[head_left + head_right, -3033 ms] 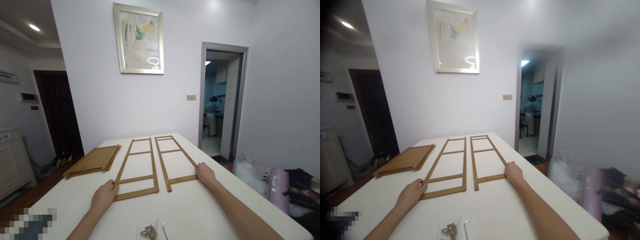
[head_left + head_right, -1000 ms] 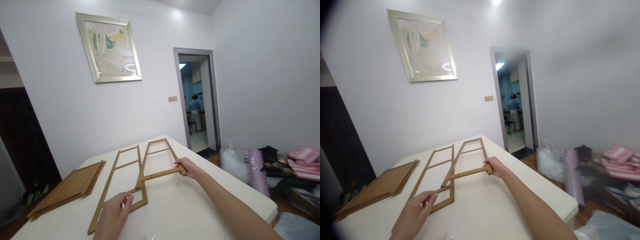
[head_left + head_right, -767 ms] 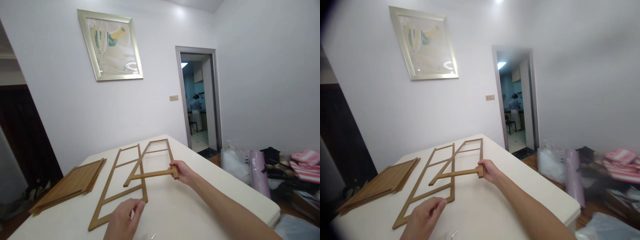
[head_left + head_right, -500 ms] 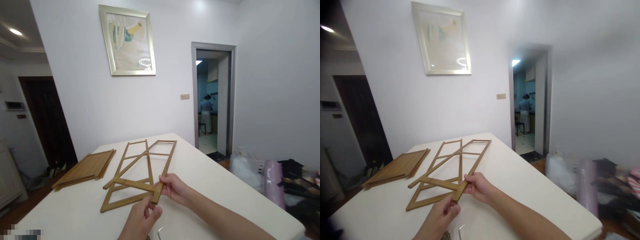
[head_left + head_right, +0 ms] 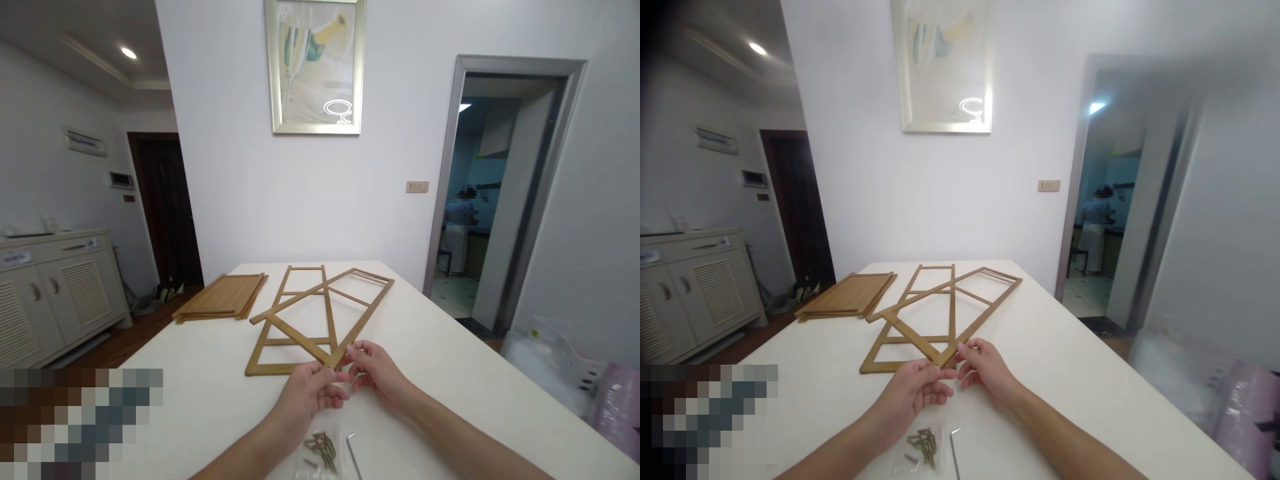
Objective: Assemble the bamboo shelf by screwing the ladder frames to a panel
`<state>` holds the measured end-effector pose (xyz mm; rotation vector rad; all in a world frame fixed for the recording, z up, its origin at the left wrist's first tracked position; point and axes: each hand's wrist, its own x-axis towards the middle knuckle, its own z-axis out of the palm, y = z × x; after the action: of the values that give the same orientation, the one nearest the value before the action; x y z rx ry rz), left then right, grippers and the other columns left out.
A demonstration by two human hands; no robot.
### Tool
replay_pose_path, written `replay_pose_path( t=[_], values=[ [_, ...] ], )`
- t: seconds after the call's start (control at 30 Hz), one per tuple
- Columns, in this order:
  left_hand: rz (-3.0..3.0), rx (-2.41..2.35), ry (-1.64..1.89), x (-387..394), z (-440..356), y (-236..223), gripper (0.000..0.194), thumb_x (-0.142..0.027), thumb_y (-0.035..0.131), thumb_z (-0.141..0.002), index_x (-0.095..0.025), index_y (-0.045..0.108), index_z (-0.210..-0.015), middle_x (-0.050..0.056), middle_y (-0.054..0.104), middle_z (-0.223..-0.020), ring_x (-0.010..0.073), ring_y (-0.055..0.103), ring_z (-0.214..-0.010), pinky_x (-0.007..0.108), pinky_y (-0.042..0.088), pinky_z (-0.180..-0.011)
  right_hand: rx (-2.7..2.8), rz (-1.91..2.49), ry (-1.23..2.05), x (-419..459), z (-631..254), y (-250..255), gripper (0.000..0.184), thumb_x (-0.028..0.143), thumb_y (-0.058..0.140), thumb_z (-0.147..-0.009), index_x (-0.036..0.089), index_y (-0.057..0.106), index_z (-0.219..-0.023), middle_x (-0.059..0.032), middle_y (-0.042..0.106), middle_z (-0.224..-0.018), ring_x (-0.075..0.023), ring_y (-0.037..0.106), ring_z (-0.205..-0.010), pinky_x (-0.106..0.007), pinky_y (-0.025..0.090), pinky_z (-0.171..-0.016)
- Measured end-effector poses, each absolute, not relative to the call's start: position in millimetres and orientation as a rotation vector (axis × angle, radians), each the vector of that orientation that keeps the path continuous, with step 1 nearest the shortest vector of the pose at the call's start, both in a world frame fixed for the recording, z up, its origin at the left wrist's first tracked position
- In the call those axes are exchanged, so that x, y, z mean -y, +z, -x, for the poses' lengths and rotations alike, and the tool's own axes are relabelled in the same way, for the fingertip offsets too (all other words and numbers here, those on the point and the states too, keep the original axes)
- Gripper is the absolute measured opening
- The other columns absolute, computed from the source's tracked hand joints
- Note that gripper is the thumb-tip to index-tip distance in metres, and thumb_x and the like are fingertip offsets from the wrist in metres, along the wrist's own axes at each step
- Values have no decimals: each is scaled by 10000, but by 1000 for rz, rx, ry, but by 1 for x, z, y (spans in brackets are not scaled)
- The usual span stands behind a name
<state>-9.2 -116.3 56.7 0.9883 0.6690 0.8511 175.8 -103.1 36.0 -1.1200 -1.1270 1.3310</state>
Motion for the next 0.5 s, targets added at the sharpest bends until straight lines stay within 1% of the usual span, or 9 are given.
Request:
replay_pose_path(
  t=[0.1,0.17,0.2,0.27,0.33,0.4,0.43,0.5],
  values=[
    [-933,-643,888,101,21,57,200,-269,688,-767,-85,650,-837,195,719,-1000,179,686,-733,294,513,-689,1202,1293,1022,93,-194,29,399,520,621,-813,183,526,-1003,-76,649,-948,-139,611,-606,-285,515,-512],
    [-938,-617,901,91,30,58,175,-254,667,-776,-82,653,-810,187,731,-948,186,690,-723,296,520,-686,1354,1434,615,87,-213,24,373,432,596,-825,195,503,-1097,-76,618,-1022,-154,611,-690,-304,524,-581],
    [-951,-610,905,86,35,58,169,-248,658,-774,-81,656,-801,174,736,-905,182,687,-697,291,520,-667,1449,1496,393,84,-224,22,377,374,585,-825,200,495,-1147,-82,597,-1089,-161,611,-755,-320,528,-656],
    [-998,-615,895,75,45,59,156,-233,647,-757,-78,657,-772,138,733,-795,167,668,-619,274,507,-602,1550,1615,70,79,-244,18,442,278,523,-839,207,445,-1268,-102,536,-1207,-185,603,-877,-341,514,-754],
    [-1043,-637,888,65,56,61,146,-228,633,-737,-85,642,-711,103,710,-684,145,632,-527,249,475,-520,1574,1741,-127,76,-261,18,516,204,473,-849,205,384,-1358,-119,471,-1306,-213,564,-1045,-343,487,-845],
    [-1050,-674,892,55,67,62,147,-232,604,-732,-90,643,-720,63,672,-595,127,585,-451,233,444,-456,1569,1888,-273,76,-273,19,561,149,464,-843,182,368,-1395,-132,427,-1371,-241,484,-1180,-342,438,-928],
    [-1036,-697,897,50,73,63,149,-232,589,-735,-93,640,-720,48,652,-562,120,562,-426,229,436,-437,1568,1975,-341,76,-278,21,563,134,474,-837,166,386,-1393,-140,421,-1387,-260,453,-1207,-350,408,-958],
    [-990,-736,940,39,83,64,127,-209,570,-732,-99,623,-697,30,616,-514,110,527,-395,215,415,-395,1583,2166,-456,78,-286,24,513,143,495,-841,144,459,-1353,-156,456,-1369,-297,446,-1179,-378,369,-966]
  ],
)
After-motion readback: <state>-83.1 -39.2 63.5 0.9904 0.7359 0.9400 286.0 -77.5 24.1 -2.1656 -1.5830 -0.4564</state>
